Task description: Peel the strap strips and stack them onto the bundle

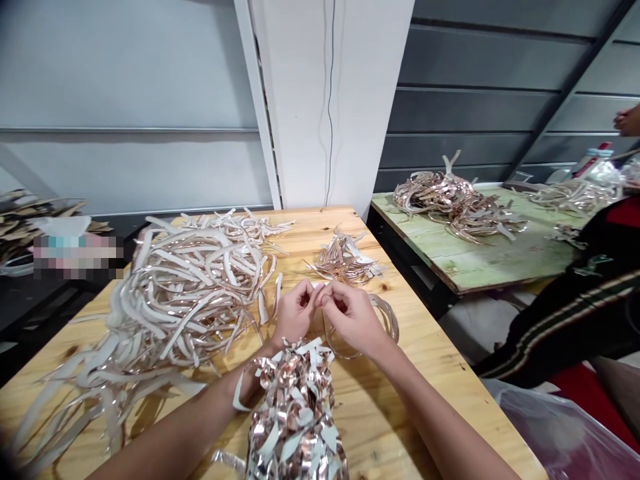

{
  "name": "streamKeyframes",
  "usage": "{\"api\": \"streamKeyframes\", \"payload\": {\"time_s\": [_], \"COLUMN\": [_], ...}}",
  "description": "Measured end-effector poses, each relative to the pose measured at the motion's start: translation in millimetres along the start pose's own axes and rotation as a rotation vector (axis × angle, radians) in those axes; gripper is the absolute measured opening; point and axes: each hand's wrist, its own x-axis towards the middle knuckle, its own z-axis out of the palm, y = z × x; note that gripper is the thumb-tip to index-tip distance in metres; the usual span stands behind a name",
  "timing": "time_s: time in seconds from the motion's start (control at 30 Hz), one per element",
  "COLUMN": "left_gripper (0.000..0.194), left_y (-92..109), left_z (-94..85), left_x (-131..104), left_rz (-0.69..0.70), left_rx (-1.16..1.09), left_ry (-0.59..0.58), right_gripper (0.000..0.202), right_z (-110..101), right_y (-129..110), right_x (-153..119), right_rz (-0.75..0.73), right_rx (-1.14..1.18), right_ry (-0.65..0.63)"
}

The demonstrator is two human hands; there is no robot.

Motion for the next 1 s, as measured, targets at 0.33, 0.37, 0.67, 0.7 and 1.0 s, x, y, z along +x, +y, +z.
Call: {"api": "streamKeyframes", "payload": {"time_s": [0.33, 0.37, 0.67, 0.7, 1.0], "left_gripper": [0.033, 0.033, 0.032, 0.032, 0.043], "left_y": [-11.4, -11.7, -12.4, -12.8, -3.9], "left_z": [1.7, 1.6, 2.7, 2.9, 1.2], "left_x": [5.0, 5.4, 5.4, 5.3, 4.6], "left_rz": [-0.103, -0.112, -0.136, -0.149, -0.086], "left_rx": [-0.008, -0.023, -0.079, -0.097, 0.012], "left_ry": [-0.143, -0.138, -0.118, -0.124, -0.200], "right_gripper": [0.023, 0.029, 0.041, 0.038, 0.036], "right_z": [-18.0, -20.6, -3.7, -3.1, -12.8], "right_y": [16.1, 15.2, 18.6, 19.0, 14.2], "right_x": [11.8, 12.1, 6.1, 5.9, 8.2], "right_rz": [0.206, 0.213, 0.219, 0.218, 0.210], "right_rx": [-0.336, -0.436, -0.750, -0.752, -0.508], "right_ry": [0.209, 0.206, -0.029, -0.030, 0.321]}}
